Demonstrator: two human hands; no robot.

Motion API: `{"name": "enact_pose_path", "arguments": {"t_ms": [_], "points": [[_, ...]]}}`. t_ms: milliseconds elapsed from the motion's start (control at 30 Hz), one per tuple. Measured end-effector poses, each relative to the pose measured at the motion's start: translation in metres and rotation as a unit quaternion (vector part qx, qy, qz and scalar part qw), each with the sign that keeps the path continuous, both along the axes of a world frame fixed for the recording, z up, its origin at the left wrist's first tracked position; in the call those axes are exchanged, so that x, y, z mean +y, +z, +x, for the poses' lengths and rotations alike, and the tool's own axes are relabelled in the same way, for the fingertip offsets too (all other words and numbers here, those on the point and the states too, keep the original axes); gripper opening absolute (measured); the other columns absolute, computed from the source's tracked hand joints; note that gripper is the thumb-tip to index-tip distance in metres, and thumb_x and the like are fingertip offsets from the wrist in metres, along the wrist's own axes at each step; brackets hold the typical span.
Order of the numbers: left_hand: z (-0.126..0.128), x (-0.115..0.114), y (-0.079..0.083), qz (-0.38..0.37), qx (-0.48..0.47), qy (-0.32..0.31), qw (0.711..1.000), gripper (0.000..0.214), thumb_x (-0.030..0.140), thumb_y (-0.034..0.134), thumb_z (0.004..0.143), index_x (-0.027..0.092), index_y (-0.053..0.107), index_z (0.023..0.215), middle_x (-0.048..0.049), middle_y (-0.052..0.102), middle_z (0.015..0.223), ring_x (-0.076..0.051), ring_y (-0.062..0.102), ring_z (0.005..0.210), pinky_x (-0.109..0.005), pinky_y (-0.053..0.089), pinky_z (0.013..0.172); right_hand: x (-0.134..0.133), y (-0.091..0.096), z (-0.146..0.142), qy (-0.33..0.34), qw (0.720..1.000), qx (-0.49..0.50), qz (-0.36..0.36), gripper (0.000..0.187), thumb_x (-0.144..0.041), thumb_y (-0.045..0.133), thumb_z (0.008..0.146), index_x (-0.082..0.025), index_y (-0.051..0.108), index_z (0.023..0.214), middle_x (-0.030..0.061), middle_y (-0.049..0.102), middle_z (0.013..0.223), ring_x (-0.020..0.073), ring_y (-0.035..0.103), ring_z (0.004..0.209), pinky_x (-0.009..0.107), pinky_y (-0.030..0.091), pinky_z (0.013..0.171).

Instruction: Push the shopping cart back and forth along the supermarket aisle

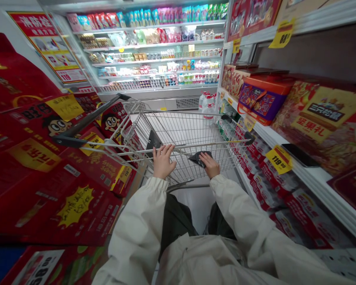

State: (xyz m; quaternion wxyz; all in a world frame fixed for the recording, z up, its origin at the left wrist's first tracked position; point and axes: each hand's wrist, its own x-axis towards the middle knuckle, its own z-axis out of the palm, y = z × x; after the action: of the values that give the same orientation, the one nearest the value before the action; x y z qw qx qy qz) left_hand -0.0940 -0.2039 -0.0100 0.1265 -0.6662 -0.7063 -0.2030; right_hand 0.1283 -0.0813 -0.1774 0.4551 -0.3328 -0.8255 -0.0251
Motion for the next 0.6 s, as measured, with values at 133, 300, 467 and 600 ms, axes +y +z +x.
{"name": "enact_pose_path", "arguments": {"t_ms": [133,300,467,600], "points": [[-0.001,0.001,0.000,0.003,-0.005,-0.008,1.000,0.065,0.025,0.057,0.073,0.028,0.049,0.138,-0.0007,0.055,0.141,-0.028,0.042,0.134,-0.053,0.005,0.123,0.004,-0.020,0.001,0.010,1.000,-0.016,-0.024,0.068,0.012,0.036,0.072,-0.020,0.067,0.123,0.0016,0.063,0.131,0.0152,0.053,0.130,0.031,0.043,0.112],[-0.002,0.003,0.000,0.007,-0.003,-0.025,1.000,0.066,0.026,0.057,0.073,0.027,0.049,0.138,-0.0008,0.055,0.141,-0.028,0.043,0.133,-0.053,0.005,0.123,-0.001,-0.032,0.011,0.014,0.998,-0.042,-0.037,0.068,0.011,0.038,0.070,-0.021,0.067,0.122,-0.0001,0.066,0.128,0.0144,0.057,0.125,0.029,0.050,0.104],[0.001,0.004,0.000,0.008,-0.006,-0.019,1.000,0.066,0.026,0.057,0.073,0.028,0.049,0.138,-0.0007,0.055,0.142,-0.028,0.042,0.134,-0.053,0.005,0.123,0.004,-0.002,-0.001,0.019,1.000,0.004,-0.017,0.070,0.010,0.037,0.074,-0.023,0.061,0.131,-0.0004,0.058,0.137,0.0139,0.046,0.135,0.030,0.041,0.114],[0.004,0.004,0.000,0.006,-0.008,-0.011,1.000,0.066,0.025,0.056,0.073,0.028,0.049,0.138,-0.0003,0.055,0.141,-0.028,0.043,0.133,-0.052,0.006,0.123,0.008,-0.007,-0.006,0.017,0.999,-0.007,-0.029,0.066,0.010,0.037,0.074,-0.021,0.066,0.125,0.0013,0.063,0.132,0.0150,0.052,0.131,0.030,0.043,0.112]]}}
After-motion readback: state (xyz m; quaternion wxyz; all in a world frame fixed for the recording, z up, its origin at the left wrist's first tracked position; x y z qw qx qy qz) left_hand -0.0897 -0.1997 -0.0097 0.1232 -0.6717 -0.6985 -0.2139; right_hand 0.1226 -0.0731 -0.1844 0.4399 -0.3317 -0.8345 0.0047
